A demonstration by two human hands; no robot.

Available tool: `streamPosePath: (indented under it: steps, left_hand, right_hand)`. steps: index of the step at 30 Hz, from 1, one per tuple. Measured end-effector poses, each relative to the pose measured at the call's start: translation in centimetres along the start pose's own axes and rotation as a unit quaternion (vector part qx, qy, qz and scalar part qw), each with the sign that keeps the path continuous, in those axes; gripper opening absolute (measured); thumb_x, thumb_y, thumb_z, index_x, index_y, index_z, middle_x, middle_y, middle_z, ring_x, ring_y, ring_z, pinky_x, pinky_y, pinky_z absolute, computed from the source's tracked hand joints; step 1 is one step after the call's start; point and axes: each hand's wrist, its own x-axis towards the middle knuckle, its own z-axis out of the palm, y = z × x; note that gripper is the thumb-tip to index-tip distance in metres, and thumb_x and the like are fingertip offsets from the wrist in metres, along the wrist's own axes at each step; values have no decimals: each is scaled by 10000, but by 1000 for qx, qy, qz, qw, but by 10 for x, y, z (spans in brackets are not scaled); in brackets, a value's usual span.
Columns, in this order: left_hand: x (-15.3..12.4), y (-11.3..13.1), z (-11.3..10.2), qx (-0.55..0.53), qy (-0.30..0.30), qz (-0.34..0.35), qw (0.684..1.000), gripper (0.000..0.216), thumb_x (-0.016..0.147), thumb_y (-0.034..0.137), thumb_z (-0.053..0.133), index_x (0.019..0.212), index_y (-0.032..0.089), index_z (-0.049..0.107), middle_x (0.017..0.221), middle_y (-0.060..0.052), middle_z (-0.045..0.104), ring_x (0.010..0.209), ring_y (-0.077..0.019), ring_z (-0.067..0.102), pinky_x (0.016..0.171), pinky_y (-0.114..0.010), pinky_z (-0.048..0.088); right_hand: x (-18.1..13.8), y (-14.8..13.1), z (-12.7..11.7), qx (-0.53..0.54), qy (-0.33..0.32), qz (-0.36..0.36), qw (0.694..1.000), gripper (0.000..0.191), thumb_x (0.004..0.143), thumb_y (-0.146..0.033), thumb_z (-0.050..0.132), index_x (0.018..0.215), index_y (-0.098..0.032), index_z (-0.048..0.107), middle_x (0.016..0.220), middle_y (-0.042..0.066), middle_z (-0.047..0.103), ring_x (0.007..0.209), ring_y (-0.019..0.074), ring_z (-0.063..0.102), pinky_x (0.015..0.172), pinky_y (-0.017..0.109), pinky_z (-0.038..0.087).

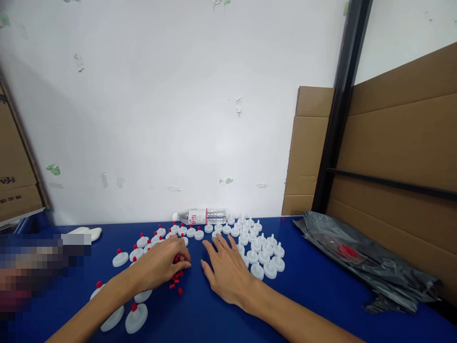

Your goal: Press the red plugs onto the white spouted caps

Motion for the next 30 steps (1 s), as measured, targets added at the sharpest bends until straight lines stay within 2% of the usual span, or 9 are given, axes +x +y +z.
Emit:
streamPosePath:
  steps: [2,4,7,9,12,15,22,28,30]
  left_hand:
    - [1,1,2,-1,-6,-7,1000,66,869,242,664,837,242,721,909,-20,673,904,-214,616,742,-309,423]
    - [1,2,3,2,-9,-4,1000,76,868,211,655,818,236,706,895,-17,668,902,-210,612,739,-304,420]
    - [1,3,2,6,-9,-3,1000,69,866,219,655,816,230,701,891,-21,671,908,-214,607,722,-297,416]
    - [1,4,0,8,-10,-9,1000,55,859,226,659,844,237,711,893,-22,681,906,-218,610,714,-296,414]
    - [0,3,-1,7,-11,-18,1000,86,855,207,644,857,246,720,895,-26,694,905,-222,621,723,-297,421]
    - [0,2,1,7,-13,-15,1000,107,859,191,626,852,241,721,917,-33,701,911,-222,629,744,-300,430]
    - [1,2,0,31,5,0,1000,177,898,142,538,903,230,691,952,-49,690,953,-239,622,755,-316,437]
    - [4,-6,1,22,53,30,998,215,948,138,461,1011,232,645,1045,-55,662,1048,-260,591,807,-351,462]
    - [5,-8,3,16,67,41,997,224,967,151,437,1044,230,632,1070,-62,648,1054,-256,590,841,-365,469]
  right_hand:
    - [0,-2,-2,-3,8,2,1000,453,1024,-362,410,1441,-203,491,1466,144,525,1412,307,414,1193,539,259]
    - [0,-2,-3,-8,17,11,1000,446,1015,-350,426,1432,-210,500,1519,155,459,1430,321,385,1182,542,280]
    - [0,0,-1,-10,13,26,1000,495,1022,-371,417,1495,-227,428,1617,160,291,1490,346,266,1180,552,277]
    - [-1,2,1,-4,-2,32,999,524,1031,-387,400,1534,-243,365,1634,150,248,1505,345,220,1183,551,271]
    - [0,3,1,0,-19,34,999,533,1035,-395,390,1548,-260,336,1633,144,253,1503,344,225,1182,556,271]
    - [0,0,-3,-9,-21,35,999,508,1032,-374,392,1521,-235,391,1619,166,283,1485,356,275,1176,563,283]
    - [-2,-9,-12,-24,26,11,999,422,989,-258,461,1404,-201,510,1487,188,464,1410,346,404,1138,540,368]
    - [-3,-2,-6,-12,7,15,1000,504,1017,-337,438,1504,-208,416,1623,188,254,1487,366,265,1160,558,334]
    - [-2,-1,-5,-10,-8,15,1000,512,1031,-359,407,1507,-171,417,1608,196,291,1479,358,288,1168,550,329]
